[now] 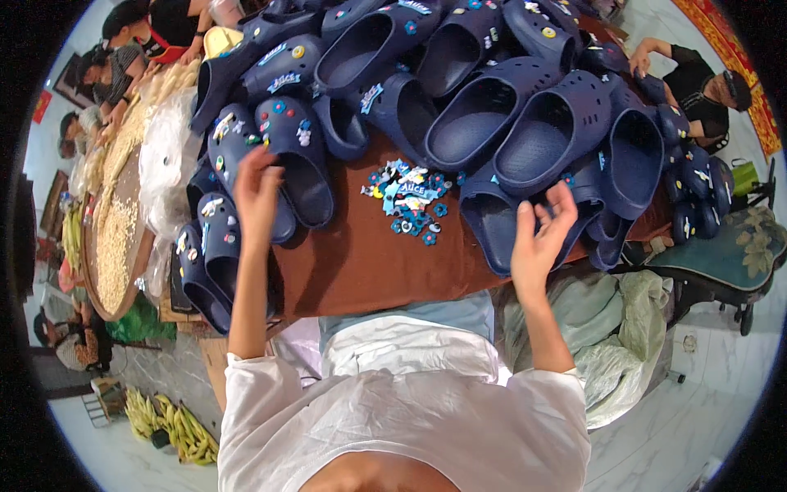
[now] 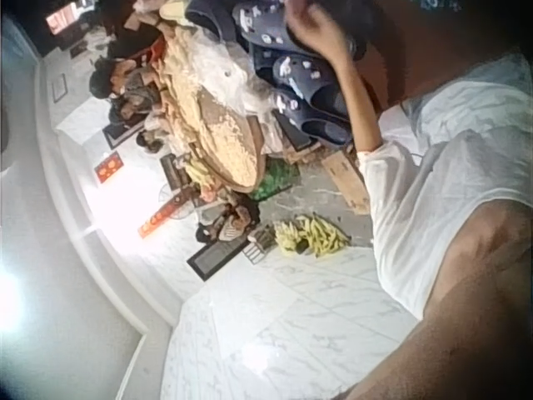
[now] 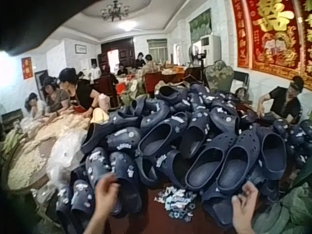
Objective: Decorating clogs with various charms by inserting them into the holes.
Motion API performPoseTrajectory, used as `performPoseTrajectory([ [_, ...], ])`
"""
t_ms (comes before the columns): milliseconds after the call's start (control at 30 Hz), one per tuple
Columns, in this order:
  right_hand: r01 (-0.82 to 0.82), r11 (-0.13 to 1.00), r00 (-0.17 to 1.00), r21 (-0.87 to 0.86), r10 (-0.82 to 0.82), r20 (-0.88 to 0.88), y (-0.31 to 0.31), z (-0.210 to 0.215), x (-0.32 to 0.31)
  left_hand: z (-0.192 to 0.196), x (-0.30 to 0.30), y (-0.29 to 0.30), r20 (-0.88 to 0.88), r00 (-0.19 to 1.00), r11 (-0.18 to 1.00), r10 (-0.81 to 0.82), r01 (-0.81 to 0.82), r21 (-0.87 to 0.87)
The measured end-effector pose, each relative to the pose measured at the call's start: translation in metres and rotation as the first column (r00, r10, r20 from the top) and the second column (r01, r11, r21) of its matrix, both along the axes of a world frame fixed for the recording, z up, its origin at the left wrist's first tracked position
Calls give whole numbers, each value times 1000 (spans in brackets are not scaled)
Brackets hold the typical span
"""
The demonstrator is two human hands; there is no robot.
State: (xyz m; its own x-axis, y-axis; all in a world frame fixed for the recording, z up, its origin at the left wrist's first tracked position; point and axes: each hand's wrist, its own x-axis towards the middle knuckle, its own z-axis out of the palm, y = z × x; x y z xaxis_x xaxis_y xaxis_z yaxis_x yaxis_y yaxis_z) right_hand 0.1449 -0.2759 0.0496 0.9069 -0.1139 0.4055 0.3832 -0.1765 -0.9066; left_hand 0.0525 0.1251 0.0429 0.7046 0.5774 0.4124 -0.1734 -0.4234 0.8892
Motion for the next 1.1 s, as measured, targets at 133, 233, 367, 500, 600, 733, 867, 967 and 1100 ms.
performPoseTrajectory([
  [133,24,990,985,141,1,-174,0,1,36,-33,1,-75,-117,958,965,-261,260,-31],
  [233,28,971,960,239,41,-276,4,7,49,-45,-9,-127,-176,921,937,-349,338,-90],
  [367,-57,948,944,312,153,-291,-2,1,59,-59,-30,-158,-313,886,899,-341,405,167],
  [500,6,949,974,316,66,-215,-1,2,58,-72,-53,-164,-345,893,915,-288,363,177],
  [600,31,954,988,297,15,-152,4,7,41,-78,-65,-158,-319,917,941,-238,299,159],
  [733,-8,967,991,256,42,-128,16,15,-19,-79,-78,-150,-310,938,988,-155,150,-41],
  [867,-211,972,865,-105,135,-483,-10,-66,-90,-99,-97,-146,-233,965,887,-120,-1,-462],
  [967,-493,868,719,54,442,-537,17,-74,-125,-83,-108,-142,-224,974,842,-27,-99,-530],
  [1100,-649,728,506,223,632,-587,37,-83,-154,-72,-123,-139,-167,982,875,92,-160,-457],
])
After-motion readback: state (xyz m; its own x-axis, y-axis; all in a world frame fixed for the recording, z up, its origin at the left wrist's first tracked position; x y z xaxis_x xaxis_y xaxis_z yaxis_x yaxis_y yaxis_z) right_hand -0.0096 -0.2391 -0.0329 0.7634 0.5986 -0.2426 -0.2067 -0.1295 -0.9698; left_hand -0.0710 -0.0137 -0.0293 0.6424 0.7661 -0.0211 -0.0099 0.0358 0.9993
